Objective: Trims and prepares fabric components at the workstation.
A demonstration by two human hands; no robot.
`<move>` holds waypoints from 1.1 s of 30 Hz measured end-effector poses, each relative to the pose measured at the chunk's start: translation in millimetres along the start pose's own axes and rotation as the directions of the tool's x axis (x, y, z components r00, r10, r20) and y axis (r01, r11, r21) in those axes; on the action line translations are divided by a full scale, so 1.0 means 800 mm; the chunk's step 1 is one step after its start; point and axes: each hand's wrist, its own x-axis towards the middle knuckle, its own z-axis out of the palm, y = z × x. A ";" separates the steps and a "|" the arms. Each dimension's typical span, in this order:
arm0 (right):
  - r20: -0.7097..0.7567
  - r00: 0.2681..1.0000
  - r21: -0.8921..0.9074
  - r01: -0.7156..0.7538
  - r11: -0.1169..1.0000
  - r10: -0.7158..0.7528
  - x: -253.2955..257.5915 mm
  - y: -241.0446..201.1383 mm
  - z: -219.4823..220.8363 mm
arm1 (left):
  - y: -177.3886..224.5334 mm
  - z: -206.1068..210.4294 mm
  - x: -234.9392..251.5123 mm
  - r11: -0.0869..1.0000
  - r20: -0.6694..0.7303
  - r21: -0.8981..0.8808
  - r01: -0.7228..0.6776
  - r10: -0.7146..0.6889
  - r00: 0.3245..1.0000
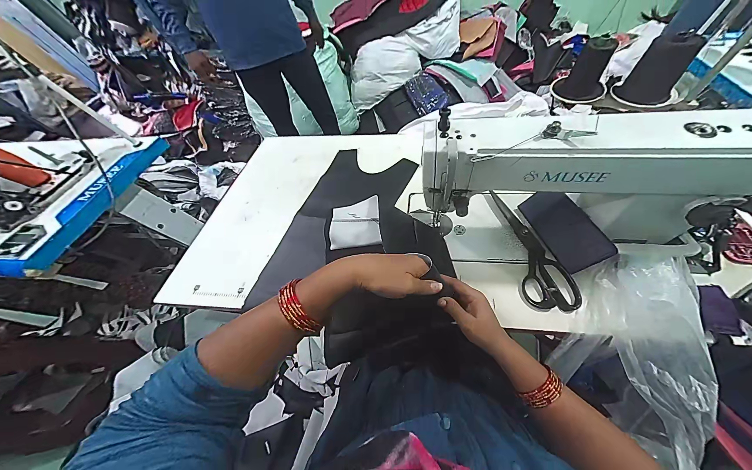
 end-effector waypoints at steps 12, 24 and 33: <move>-0.154 0.987 -0.166 -0.078 0.983 0.052 0.006 0.004 0.014 | -0.019 0.008 0.002 0.958 -0.221 0.216 -0.188 0.236 0.946; -0.271 0.953 -0.439 -0.251 0.863 0.139 0.017 -0.012 0.038 | -0.061 0.080 -0.008 0.874 -0.786 0.484 -0.043 0.456 0.416; -0.290 0.956 -0.416 -0.159 0.895 0.035 0.011 0.000 0.046 | -0.115 0.225 0.015 0.915 -0.797 0.399 0.068 0.308 0.520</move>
